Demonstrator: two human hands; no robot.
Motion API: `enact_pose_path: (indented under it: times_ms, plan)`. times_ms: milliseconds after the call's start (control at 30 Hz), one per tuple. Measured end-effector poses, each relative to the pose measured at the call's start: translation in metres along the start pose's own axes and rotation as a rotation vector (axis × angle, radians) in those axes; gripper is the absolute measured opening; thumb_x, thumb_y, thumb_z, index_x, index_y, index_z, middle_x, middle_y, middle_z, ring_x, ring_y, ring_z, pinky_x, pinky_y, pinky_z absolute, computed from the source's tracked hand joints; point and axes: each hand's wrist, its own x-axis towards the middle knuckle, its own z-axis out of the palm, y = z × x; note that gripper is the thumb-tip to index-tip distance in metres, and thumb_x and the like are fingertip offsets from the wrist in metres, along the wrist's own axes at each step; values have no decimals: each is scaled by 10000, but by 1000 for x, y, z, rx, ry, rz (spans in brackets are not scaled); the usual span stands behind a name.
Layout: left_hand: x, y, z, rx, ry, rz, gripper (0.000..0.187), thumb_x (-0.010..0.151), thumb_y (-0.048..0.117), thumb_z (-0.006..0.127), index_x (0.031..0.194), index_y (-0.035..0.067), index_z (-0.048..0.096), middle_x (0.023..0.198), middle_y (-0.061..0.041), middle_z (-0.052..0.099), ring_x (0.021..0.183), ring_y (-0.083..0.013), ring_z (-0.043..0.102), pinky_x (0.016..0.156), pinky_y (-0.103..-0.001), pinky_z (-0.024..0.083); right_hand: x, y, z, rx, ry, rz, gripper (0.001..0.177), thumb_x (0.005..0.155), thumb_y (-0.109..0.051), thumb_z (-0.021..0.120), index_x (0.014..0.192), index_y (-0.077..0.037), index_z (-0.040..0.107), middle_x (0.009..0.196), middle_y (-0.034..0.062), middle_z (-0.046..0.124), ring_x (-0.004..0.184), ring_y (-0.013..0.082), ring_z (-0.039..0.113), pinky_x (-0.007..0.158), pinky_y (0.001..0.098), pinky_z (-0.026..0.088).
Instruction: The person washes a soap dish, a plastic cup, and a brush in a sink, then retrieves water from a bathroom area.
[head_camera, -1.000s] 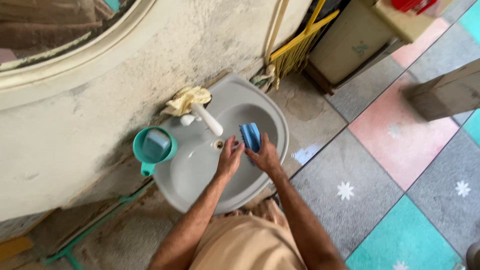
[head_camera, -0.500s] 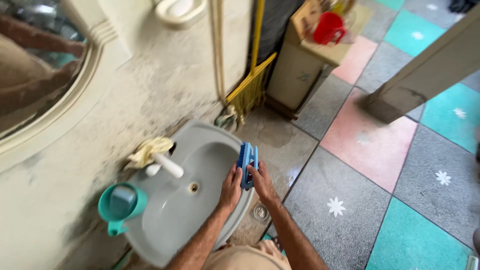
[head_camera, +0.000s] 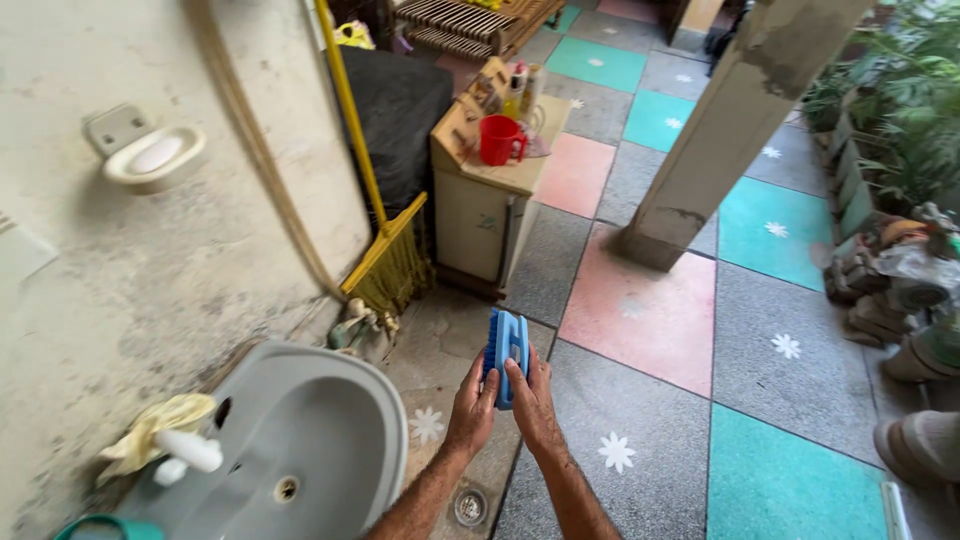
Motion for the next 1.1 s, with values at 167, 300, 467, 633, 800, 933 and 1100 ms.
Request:
enact_pose_path:
  times_ms: [167, 300, 467, 633, 800, 933, 1100]
  plan:
    - [12, -3, 78, 6, -101, -59, 675, 1030, 485, 423, 1597, 137, 310, 1534, -113, 512, 1390, -242, 528, 1125, -393, 444, 3, 18, -81, 8, 77, -7, 728, 967, -450, 504, 1618, -197, 300, 1365, 150, 458, 1306, 298, 509, 1061, 471, 479]
    - [18, -10, 140, -62, -172, -19, 662, 1039, 446, 466, 1592, 110, 326, 1545, -124, 505, 1397, -226, 518, 1141, -380, 428, 1, 41, -140, 43, 142, -68, 773, 946, -377, 582, 1616, -151, 270, 1444, 158, 433, 1331, 268, 493, 1062, 441, 483]
    - [19, -1, 211, -100, -267, 15, 652, 1029, 403, 530, 1573, 84, 366, 1530, -128, 524, 1376, -217, 530, 1128, -368, 434, -16, 41, -203, 220, 323, -138, 790, 947, -250, 658, 1625, -148, 266, 1447, 120, 480, 1200, 193, 568, 983, 364, 523]
    - [24, 0, 284, -185, -447, -19, 606, 1038, 366, 529, 1555, 69, 423, 1485, -120, 578, 1334, -215, 563, 1109, -354, 448, -36, 53, -267, 225, 553, -54, 765, 947, -160, 701, 1636, -144, 369, 1260, 120, 635, 925, 152, 561, 798, 313, 529]
    - [20, 28, 361, -223, -659, -199, 527, 1046, 263, 476, 1540, 80, 443, 1307, -108, 697, 1123, -171, 693, 959, -322, 566, -63, 55, -338, 300, 633, -69, 917, 805, 4, 625, 1644, -162, 293, 1330, 89, 607, 981, 147, 643, 860, 303, 590]
    - [28, 29, 426, -269, -792, -232, 522, 1022, 205, 505, 1521, 62, 448, 1231, -111, 714, 999, -168, 726, 854, -331, 611, -67, 70, -391, 274, 698, -22, 1006, 730, 34, 597, 1637, -163, 208, 1356, 96, 581, 1038, 146, 657, 810, 339, 636]
    - [52, 13, 510, -283, -912, -188, 532, 1009, 201, 596, 1498, 18, 495, 1206, -100, 700, 990, -143, 704, 844, -317, 613, -59, 68, -459, 64, 761, -64, 1113, 702, 46, 714, 1629, -105, 116, 1448, 133, 534, 1159, 202, 675, 880, 331, 620]
